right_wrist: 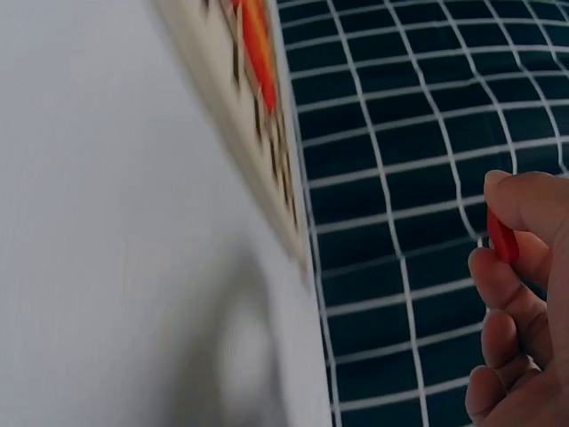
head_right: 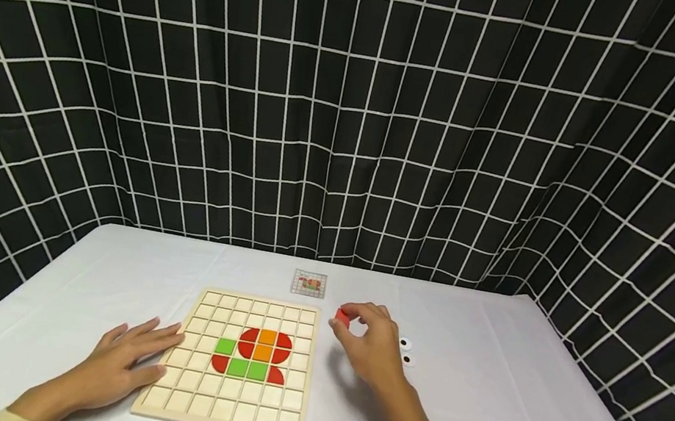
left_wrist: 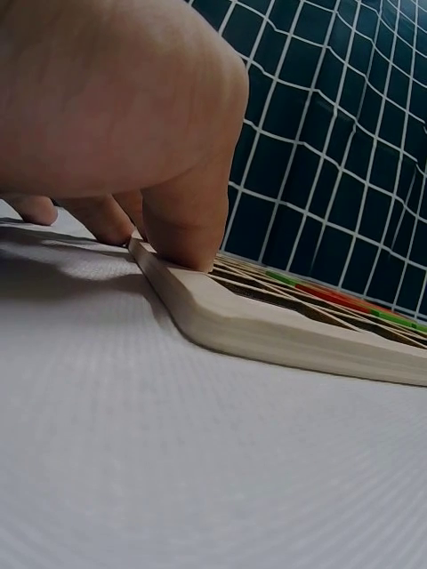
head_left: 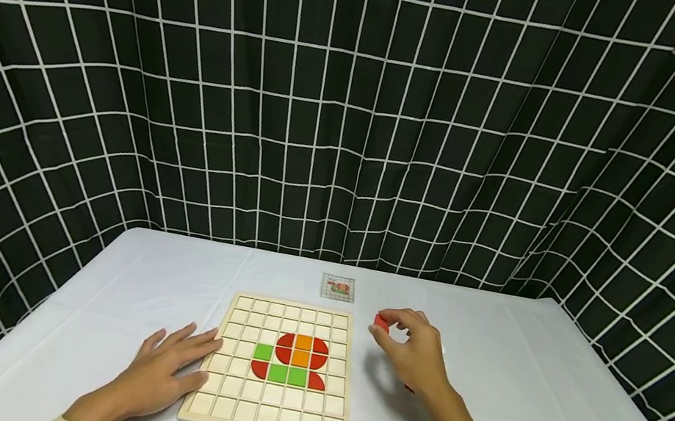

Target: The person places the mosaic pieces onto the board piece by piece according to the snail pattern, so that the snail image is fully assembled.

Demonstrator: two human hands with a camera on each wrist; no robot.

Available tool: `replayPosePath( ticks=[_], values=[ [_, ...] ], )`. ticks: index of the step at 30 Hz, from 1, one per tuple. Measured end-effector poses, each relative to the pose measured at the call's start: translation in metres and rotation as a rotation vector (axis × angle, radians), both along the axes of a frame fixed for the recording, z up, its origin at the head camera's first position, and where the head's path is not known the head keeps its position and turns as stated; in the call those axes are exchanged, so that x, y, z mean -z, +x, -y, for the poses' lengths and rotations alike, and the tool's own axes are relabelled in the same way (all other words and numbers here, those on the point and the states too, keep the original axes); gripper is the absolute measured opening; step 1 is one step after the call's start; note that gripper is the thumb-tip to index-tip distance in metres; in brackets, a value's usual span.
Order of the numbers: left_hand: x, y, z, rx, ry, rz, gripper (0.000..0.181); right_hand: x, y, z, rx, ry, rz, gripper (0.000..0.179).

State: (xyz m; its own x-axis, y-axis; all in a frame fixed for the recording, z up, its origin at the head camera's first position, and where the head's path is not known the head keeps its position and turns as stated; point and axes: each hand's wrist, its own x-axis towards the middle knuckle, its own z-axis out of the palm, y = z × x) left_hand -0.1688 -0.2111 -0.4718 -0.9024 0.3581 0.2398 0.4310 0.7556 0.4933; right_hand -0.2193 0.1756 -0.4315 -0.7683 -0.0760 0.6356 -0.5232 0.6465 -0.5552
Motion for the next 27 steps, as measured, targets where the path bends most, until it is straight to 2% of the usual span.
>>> replayPosePath(
  ticks=[5,14,21,27],
  values=[
    [0.0,-0.001,0.001,0.002,-0.005,0.007,0.045,-0.002,-0.001,0.026,-0.042,-0.024,-0.025,0.023],
    [0.0,-0.001,0.001,-0.002,-0.009,-0.003,0.045,-0.005,0.001,0.07,-0.118,-0.095,0.035,0.022],
    [0.001,-0.002,0.002,-0.002,-0.007,-0.002,0.045,-0.004,0.002,0.102,-0.204,-0.081,0.021,0.02],
    [0.003,-0.003,0.002,-0.003,-0.015,0.001,0.045,0.001,0.0,0.123,-0.204,-0.074,0.036,0.019]
  ],
)
